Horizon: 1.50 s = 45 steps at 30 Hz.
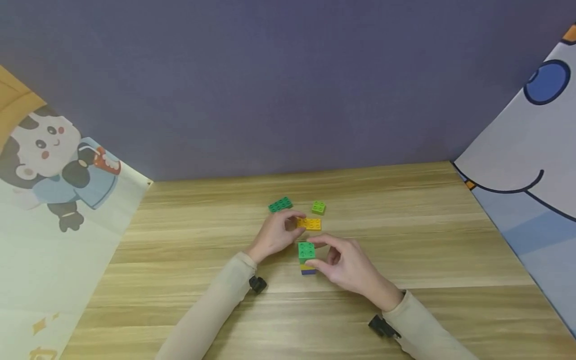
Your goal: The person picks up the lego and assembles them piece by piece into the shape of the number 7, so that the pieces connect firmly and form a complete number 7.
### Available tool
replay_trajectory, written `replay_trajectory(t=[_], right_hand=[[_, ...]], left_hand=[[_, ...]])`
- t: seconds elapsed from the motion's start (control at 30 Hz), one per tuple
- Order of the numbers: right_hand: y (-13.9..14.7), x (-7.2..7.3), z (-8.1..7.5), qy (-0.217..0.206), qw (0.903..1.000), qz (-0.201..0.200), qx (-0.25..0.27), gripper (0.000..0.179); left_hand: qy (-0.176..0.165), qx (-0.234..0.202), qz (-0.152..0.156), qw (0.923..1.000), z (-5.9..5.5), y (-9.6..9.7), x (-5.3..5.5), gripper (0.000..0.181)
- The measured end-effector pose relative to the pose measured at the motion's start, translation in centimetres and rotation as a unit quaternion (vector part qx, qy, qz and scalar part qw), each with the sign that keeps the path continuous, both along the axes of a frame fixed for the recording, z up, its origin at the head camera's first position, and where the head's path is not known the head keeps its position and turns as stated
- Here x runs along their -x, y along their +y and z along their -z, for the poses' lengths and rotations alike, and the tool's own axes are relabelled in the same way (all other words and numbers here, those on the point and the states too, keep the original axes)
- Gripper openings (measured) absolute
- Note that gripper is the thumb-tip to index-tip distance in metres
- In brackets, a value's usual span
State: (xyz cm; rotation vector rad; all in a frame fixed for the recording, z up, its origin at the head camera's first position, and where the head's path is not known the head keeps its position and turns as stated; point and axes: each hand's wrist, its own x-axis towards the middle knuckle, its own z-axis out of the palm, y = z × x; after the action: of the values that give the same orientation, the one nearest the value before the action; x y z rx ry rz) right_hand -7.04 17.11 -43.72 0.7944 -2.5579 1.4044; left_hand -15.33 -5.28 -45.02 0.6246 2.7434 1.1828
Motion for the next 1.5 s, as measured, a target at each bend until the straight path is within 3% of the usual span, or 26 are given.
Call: replay_trajectory(t=[0.33, 0.73, 1.2, 1.5], right_hand=[[0.1, 0.1, 0.0, 0.001, 1.0000, -0.003, 0.005, 0.040], [-0.2, -0.6, 0.0, -0.011, 0.9998, -0.001, 0.014, 0.040], [-0.3, -1.5, 0.1, -0.007, 0.9997, 0.011, 0.022, 0.040], [-0.4, -1.4, 0.2, -0.016, 0.9996, 0.017, 0.015, 0.042]], left_hand=[[-0.010, 0.063, 0.019, 0.9978, 0.2, 1.1, 1.1, 0.040], [-0.021, 0.113, 0.023, 0.9931, 0.2, 1.5, 1.1, 0.046], [0.015, 0.179, 0.066, 0.9816, 0.2, 2.1, 0.8, 0.051], [0.042, 0.206, 0.059, 0.9759, -0.3, 2.5, 0.7, 0.045]])
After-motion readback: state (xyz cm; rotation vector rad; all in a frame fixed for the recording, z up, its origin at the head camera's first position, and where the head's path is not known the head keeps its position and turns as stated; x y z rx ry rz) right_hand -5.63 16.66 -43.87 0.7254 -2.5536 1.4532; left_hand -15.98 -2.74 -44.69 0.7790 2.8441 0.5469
